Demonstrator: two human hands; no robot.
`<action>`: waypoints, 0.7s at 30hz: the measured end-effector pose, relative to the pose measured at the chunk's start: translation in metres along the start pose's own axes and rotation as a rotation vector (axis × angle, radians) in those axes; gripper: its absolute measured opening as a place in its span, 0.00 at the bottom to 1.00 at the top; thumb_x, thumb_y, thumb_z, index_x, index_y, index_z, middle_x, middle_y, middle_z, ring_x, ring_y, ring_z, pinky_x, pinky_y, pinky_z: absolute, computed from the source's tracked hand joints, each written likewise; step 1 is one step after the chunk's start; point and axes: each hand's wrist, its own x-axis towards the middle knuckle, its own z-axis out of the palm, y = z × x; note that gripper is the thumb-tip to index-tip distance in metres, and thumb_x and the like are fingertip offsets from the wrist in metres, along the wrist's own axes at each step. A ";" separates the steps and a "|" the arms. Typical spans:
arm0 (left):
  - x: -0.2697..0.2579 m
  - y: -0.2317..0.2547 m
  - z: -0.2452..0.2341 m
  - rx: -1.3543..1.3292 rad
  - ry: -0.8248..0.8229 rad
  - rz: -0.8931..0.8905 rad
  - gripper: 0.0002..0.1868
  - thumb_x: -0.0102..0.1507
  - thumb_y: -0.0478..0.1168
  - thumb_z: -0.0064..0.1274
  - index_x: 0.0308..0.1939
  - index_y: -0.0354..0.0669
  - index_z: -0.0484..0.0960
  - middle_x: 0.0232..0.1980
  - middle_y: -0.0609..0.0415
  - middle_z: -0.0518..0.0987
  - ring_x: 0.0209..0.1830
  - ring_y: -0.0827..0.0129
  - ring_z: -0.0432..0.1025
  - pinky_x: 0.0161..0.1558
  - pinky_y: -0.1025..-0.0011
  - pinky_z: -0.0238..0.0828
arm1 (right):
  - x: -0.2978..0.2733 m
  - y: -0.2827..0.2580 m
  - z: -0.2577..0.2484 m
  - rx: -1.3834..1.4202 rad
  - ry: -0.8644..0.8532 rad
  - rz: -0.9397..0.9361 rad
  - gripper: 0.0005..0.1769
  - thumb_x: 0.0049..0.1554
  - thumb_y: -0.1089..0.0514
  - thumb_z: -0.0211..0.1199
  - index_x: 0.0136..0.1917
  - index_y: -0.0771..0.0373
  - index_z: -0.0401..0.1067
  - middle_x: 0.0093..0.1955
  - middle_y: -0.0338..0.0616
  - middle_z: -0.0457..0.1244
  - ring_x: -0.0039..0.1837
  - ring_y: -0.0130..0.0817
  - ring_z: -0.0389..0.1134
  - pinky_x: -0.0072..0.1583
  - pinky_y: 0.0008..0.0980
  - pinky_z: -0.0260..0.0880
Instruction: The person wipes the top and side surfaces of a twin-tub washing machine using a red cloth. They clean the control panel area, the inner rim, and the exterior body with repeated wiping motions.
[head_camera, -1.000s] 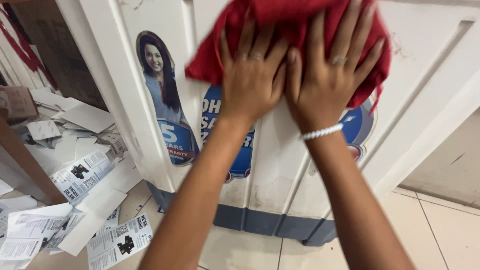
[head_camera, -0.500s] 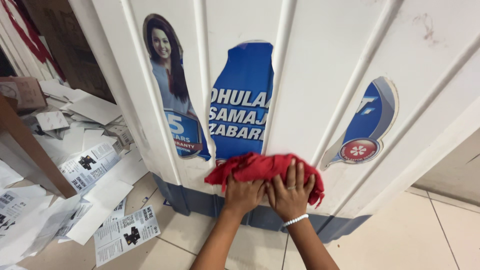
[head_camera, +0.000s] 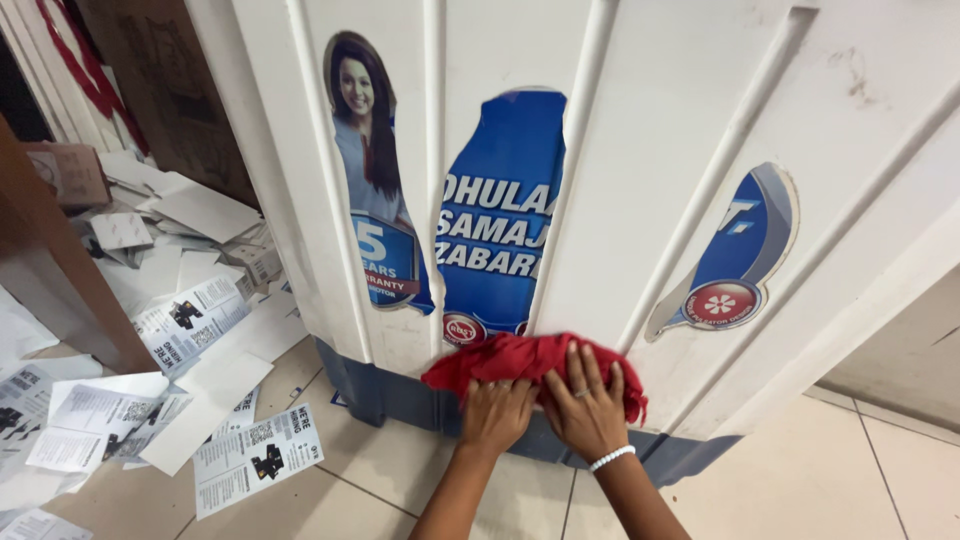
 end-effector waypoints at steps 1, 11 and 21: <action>0.014 0.002 -0.007 -0.012 -0.023 -0.027 0.13 0.69 0.51 0.49 0.40 0.50 0.84 0.39 0.52 0.83 0.41 0.54 0.76 0.47 0.48 0.65 | 0.015 0.001 -0.009 0.007 0.041 0.023 0.26 0.54 0.42 0.62 0.63 0.53 0.72 0.80 0.61 0.50 0.82 0.54 0.45 0.75 0.66 0.35; 0.157 0.020 -0.180 0.071 0.424 0.353 0.10 0.66 0.49 0.51 0.44 0.52 0.83 0.52 0.48 0.78 0.55 0.51 0.69 0.50 0.41 0.62 | 0.173 0.006 -0.122 -0.083 0.364 0.084 0.32 0.60 0.43 0.61 0.71 0.63 0.73 0.84 0.70 0.44 0.86 0.63 0.40 0.79 0.65 0.26; 0.275 0.007 -0.308 0.195 0.727 0.391 0.18 0.73 0.50 0.45 0.63 0.51 0.79 0.74 0.50 0.69 0.76 0.46 0.58 0.72 0.28 0.44 | 0.331 -0.026 -0.227 -0.051 0.409 0.166 0.33 0.68 0.47 0.54 0.83 0.59 0.61 0.84 0.65 0.44 0.84 0.64 0.39 0.77 0.68 0.26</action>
